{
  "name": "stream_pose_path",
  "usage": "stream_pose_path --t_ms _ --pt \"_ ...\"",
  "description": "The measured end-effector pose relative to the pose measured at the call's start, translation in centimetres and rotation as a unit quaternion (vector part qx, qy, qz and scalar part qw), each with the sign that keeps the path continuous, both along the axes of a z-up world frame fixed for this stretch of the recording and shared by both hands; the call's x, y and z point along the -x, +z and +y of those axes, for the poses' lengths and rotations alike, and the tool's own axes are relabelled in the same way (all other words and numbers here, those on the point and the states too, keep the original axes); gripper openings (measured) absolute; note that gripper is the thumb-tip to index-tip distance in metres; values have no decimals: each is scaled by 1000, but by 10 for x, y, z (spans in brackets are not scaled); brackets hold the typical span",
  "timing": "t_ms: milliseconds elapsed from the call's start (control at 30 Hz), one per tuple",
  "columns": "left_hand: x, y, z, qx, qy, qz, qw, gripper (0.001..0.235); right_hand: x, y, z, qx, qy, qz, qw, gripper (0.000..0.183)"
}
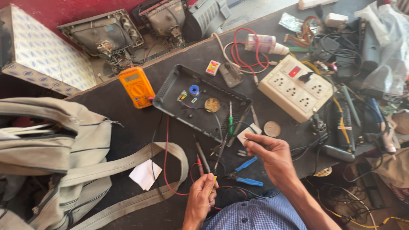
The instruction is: The person handles a small circuit board, connects it to a multimeter, and uses a soldering iron and screwdriver to work on the board. The person also uses tweezers to adjust components on the circuit board.
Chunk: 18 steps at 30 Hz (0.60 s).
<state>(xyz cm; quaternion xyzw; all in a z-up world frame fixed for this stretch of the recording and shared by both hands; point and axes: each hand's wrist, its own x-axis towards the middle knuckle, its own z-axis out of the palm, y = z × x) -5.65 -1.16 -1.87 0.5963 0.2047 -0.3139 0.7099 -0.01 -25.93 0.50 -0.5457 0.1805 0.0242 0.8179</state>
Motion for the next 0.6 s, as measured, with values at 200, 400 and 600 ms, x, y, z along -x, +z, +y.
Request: stream_pose_path --t_ms 200,400,600 --pt "-1 0 14 -23 -28 -1 999 49 -6 0 38 216 8 -31 976 23" --pt "-5 -3 7 -20 -93 -52 994 50 6 3 39 357 -64 -121 924 19" --pt "-19 16 -11 -177 -241 -144 943 53 35 3 13 340 -172 -6 924 15"
